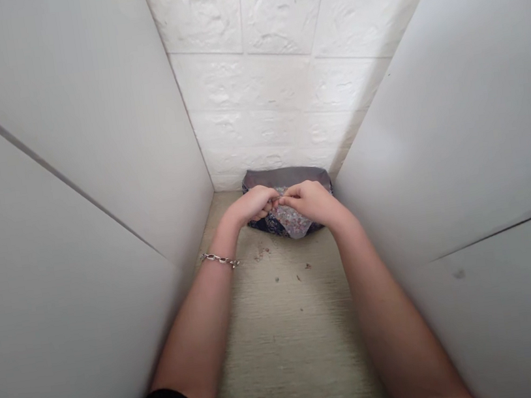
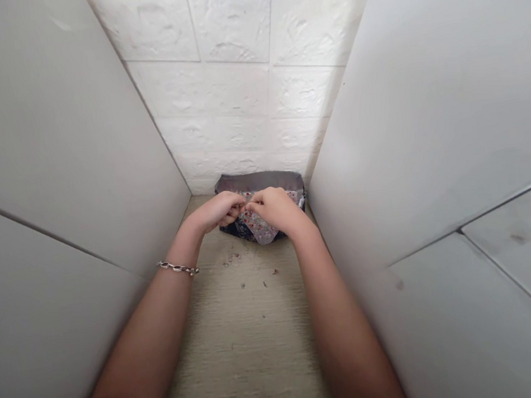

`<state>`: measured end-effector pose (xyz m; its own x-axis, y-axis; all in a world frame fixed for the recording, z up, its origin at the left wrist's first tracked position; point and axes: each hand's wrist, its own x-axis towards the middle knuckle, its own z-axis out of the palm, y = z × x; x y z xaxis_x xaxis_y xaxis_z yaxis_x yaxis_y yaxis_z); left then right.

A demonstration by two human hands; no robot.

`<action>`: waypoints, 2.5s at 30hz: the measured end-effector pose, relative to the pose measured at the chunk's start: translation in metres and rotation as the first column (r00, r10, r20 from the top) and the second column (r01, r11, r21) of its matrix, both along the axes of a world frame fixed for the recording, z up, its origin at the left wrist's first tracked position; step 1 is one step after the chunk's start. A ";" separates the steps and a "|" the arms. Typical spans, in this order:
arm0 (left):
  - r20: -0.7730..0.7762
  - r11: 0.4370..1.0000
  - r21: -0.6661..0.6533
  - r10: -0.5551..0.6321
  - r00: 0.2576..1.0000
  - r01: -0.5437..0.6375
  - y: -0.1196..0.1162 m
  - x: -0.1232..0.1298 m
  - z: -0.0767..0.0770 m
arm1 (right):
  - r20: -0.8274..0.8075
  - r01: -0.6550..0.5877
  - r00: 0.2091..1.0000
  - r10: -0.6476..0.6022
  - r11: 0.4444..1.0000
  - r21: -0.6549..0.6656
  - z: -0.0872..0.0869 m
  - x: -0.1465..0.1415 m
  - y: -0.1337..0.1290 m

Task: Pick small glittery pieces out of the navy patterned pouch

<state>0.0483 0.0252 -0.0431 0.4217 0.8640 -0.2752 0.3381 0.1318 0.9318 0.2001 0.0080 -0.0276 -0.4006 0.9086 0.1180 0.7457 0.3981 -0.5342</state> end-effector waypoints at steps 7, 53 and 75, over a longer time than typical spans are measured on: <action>0.032 0.984 0.177 -0.019 0.999 0.014 -0.002 0.004 0.002 | -0.012 0.031 0.999 -0.031 0.999 0.039 -0.001 0.002 0.004; 0.542 0.951 -0.213 0.304 0.783 -0.222 0.002 0.018 -0.006 | -0.652 0.173 0.716 -0.250 0.968 -0.182 -0.029 -0.001 0.020; 0.737 0.931 -0.290 0.365 0.569 -0.221 0.010 0.018 -0.015 | -0.462 0.356 0.841 -0.282 0.931 0.080 -0.009 0.000 0.009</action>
